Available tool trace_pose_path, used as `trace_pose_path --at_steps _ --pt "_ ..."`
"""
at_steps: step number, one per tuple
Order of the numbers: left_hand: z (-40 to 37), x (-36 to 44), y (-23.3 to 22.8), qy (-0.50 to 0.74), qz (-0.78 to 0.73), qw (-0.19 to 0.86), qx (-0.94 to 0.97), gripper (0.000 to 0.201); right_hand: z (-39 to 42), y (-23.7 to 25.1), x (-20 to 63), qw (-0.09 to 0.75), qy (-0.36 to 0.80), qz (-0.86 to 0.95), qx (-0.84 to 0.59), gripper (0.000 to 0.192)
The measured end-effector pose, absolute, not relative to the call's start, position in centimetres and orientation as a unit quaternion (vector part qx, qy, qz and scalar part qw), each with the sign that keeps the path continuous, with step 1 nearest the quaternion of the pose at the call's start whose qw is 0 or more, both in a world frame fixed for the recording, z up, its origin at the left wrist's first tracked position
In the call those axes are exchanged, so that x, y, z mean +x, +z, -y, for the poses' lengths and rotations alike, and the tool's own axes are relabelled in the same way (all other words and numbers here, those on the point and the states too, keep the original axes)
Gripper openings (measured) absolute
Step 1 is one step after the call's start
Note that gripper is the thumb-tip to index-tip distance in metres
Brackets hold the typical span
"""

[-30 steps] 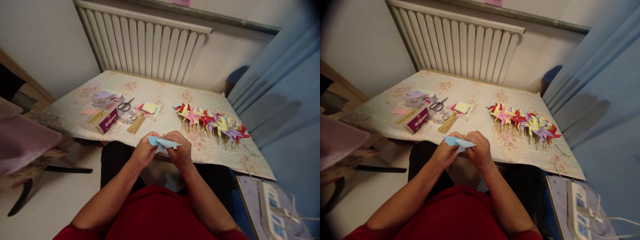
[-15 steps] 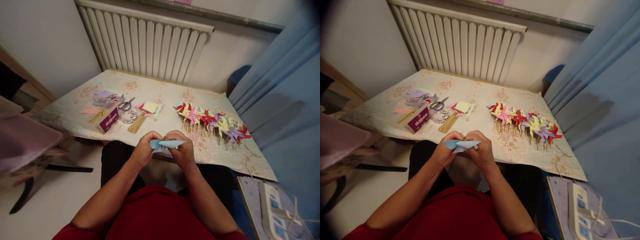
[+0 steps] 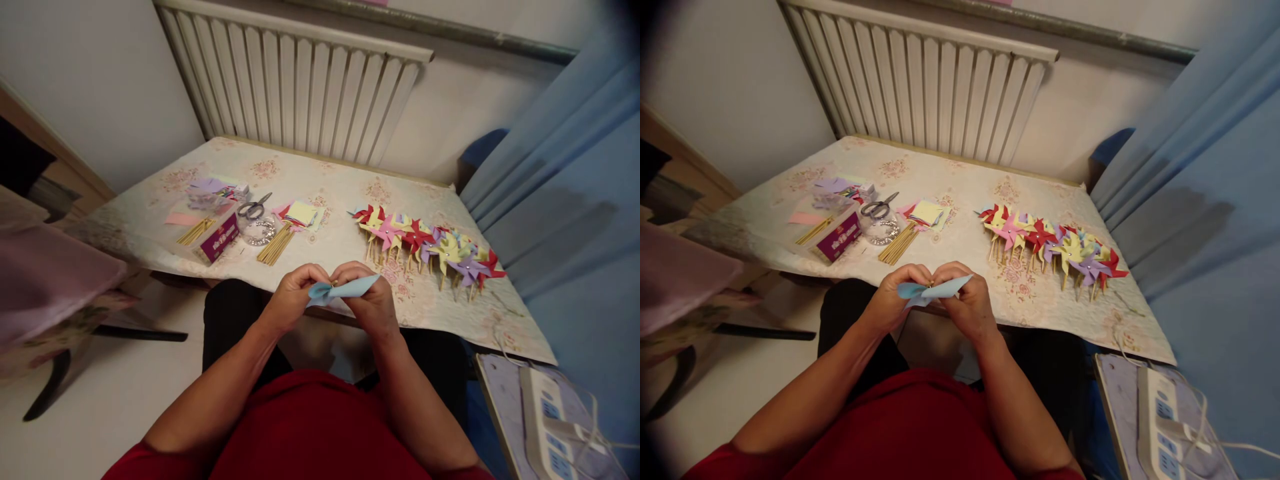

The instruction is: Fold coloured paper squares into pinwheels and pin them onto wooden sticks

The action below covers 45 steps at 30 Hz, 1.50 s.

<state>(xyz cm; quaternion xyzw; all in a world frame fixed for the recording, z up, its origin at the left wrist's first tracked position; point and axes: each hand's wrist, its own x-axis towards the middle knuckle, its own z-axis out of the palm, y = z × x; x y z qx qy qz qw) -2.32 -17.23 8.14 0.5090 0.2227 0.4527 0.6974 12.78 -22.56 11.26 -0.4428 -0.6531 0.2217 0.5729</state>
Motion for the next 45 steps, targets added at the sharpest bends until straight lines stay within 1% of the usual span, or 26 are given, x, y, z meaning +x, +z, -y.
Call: trace_pose_path --at_steps 6,11,17,24,33,40,45 --pt "17.2 -2.6 8.5 0.447 -0.212 0.676 0.546 0.02 22.7 10.9 12.6 0.595 0.247 0.626 -0.439 0.01" --pt "17.3 -2.7 9.0 0.444 -0.22 0.666 0.558 0.025 22.5 10.5 12.3 0.613 0.296 0.583 -0.442 0.012" --pt "17.5 -2.1 8.1 0.429 -0.258 0.707 0.5 0.023 21.8 9.4 12.7 0.604 0.338 0.549 -0.468 0.012" --pt "17.5 -1.0 6.1 0.388 -0.286 0.769 0.42 0.024 20.6 7.1 12.8 0.626 0.415 0.433 -0.498 0.02" --pt "17.5 -1.0 5.6 0.356 -0.296 0.791 0.401 0.025 20.6 6.2 12.9 0.613 0.538 0.337 -0.471 0.022" --pt "17.5 -0.8 4.9 0.362 -0.291 0.79 0.4 0.026 20.5 6.0 12.8 0.619 0.56 0.303 -0.459 0.026" --pt "17.5 -0.6 4.7 0.361 -0.295 0.789 0.4 0.025 20.5 6.0 12.7 0.627 0.565 0.293 -0.449 0.025"
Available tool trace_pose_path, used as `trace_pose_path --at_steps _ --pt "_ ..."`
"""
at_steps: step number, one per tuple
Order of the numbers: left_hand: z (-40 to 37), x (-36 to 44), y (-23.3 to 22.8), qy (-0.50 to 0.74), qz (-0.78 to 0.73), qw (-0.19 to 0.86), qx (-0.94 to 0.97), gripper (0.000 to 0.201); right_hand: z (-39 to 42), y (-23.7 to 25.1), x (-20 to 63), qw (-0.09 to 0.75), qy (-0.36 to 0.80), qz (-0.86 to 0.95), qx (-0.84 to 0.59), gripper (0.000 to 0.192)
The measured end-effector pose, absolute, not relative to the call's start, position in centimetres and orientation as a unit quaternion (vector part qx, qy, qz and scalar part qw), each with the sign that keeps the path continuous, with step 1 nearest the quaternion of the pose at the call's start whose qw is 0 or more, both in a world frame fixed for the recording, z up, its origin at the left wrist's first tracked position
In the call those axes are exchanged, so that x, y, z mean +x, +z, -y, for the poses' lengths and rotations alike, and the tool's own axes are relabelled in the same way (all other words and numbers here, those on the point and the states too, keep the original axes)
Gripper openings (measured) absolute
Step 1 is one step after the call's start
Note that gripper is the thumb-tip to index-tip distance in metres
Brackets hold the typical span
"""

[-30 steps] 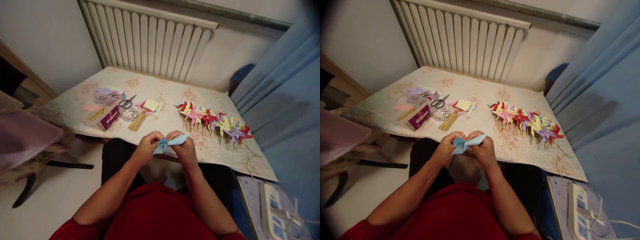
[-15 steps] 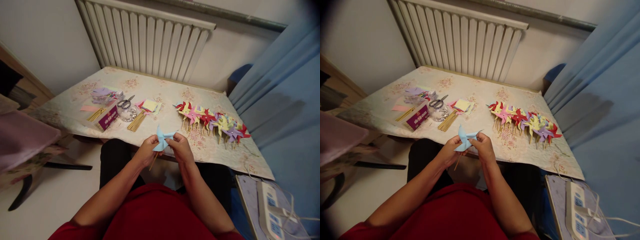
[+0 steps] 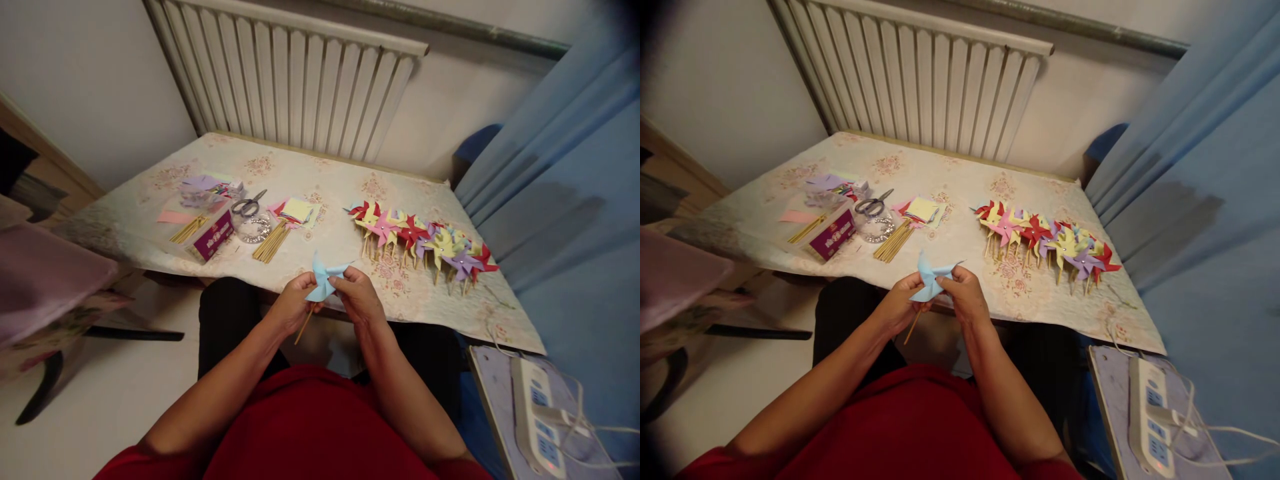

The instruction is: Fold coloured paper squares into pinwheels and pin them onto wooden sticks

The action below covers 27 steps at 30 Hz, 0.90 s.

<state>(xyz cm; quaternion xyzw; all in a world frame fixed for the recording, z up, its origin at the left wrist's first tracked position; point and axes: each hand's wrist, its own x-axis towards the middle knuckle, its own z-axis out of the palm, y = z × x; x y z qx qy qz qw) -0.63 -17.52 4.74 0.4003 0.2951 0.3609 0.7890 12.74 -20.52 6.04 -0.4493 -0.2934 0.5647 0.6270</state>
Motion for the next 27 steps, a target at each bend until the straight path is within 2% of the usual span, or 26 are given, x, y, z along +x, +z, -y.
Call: trace_pose_path --at_steps 22,27 --pt "17.7 -0.5 4.4 0.349 -0.307 0.788 0.405 0.021 20.4 5.4 12.7 0.613 0.552 0.302 -0.478 0.022" --pt "17.8 -0.9 4.1 0.315 -0.313 0.795 0.414 0.018 20.2 5.0 13.5 0.62 0.534 0.297 -0.491 0.019"
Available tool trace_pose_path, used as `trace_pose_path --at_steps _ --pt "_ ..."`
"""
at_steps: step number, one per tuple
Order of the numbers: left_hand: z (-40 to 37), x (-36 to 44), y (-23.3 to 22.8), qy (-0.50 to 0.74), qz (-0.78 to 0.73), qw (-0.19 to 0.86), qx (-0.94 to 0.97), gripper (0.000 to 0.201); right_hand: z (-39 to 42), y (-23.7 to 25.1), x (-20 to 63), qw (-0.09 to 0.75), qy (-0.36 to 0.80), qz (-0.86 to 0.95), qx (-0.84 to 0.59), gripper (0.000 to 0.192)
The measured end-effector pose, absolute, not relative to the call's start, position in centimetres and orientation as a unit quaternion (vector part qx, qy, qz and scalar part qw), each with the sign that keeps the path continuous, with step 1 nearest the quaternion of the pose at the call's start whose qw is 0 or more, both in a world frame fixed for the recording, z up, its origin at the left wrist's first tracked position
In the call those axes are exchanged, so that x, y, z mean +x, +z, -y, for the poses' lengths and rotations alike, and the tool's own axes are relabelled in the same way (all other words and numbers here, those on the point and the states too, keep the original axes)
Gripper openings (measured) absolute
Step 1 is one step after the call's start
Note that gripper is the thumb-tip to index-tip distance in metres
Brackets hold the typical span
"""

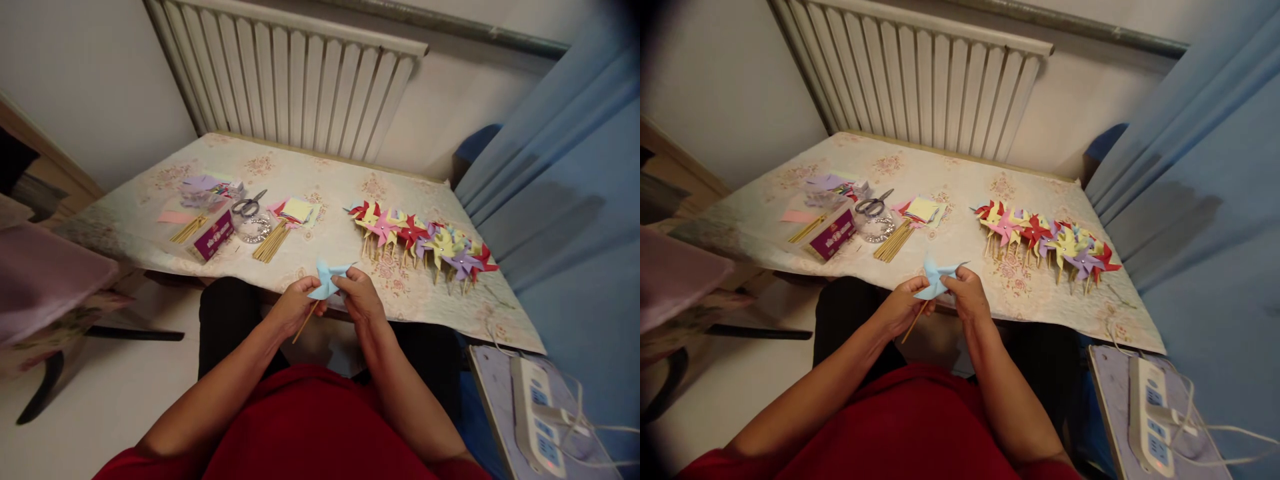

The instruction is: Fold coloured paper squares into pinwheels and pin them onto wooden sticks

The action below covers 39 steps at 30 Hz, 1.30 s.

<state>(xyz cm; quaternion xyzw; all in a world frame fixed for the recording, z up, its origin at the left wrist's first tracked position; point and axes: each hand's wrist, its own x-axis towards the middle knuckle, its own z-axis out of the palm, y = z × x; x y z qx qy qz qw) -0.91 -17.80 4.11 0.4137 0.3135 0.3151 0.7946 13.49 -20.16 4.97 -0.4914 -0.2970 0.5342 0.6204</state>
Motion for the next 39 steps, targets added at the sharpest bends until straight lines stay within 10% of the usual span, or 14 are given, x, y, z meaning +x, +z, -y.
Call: trace_pose_path --at_steps 16,39 --pt "18.0 -2.5 2.2 0.183 -0.355 0.784 0.476 0.027 19.5 4.9 16.3 0.662 0.504 0.236 -0.503 0.028" --pt "16.9 -0.4 1.8 0.322 -0.395 0.765 0.393 0.032 20.6 1.4 12.5 0.578 0.531 0.298 -0.543 0.023"
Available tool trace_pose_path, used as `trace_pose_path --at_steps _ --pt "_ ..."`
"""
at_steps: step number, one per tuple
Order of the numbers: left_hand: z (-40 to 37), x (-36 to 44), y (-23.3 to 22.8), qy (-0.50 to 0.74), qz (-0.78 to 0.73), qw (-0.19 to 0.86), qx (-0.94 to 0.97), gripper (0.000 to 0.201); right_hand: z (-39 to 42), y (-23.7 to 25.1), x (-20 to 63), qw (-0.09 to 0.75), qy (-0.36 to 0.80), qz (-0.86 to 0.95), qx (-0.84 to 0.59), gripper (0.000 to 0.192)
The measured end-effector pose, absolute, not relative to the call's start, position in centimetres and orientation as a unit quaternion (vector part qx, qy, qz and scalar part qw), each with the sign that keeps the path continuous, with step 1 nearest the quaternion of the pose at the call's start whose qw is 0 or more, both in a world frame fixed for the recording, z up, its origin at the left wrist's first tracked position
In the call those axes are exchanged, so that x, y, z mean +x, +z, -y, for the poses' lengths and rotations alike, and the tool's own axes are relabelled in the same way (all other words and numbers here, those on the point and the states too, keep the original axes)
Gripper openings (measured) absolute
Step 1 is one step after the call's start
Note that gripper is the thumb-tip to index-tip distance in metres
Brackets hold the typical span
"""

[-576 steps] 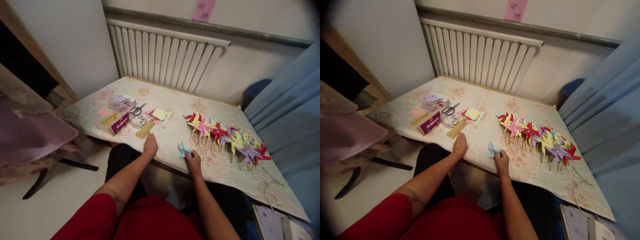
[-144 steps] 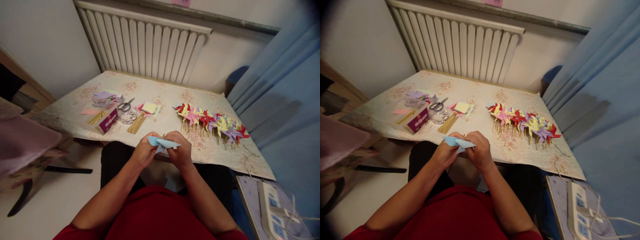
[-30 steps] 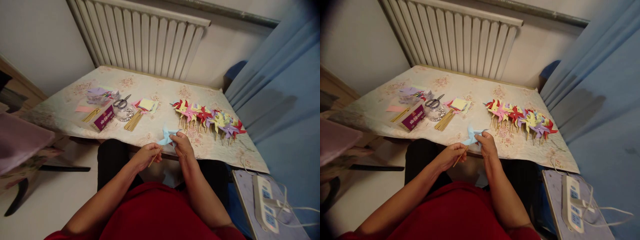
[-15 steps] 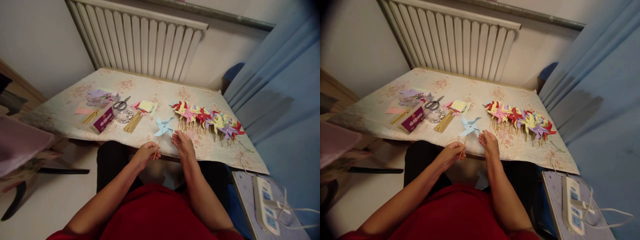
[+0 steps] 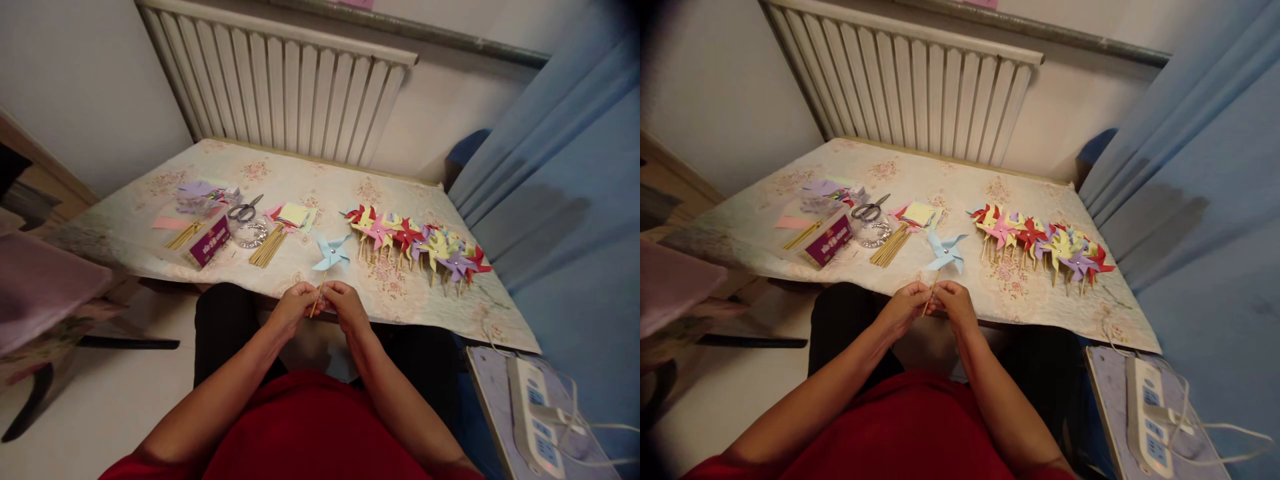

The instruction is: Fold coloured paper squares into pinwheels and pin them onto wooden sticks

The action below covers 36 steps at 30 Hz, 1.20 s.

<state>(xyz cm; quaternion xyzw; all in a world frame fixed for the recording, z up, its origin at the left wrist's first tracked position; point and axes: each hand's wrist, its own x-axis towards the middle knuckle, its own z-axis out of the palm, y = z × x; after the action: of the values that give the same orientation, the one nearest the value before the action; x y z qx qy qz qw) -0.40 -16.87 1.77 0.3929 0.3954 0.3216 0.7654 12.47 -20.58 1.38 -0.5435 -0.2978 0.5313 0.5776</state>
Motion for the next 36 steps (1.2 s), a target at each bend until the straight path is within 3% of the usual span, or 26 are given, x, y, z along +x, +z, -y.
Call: trace_pose_path --at_steps 18,36 --pt "14.1 -1.8 3.8 0.41 -0.414 0.723 0.372 0.034 20.9 2.1 12.7 0.536 0.568 0.317 -0.538 0.026" --pt "13.6 -0.8 4.5 0.355 -0.403 0.755 0.376 0.027 21.1 2.0 12.3 0.531 0.571 0.331 -0.532 0.026"
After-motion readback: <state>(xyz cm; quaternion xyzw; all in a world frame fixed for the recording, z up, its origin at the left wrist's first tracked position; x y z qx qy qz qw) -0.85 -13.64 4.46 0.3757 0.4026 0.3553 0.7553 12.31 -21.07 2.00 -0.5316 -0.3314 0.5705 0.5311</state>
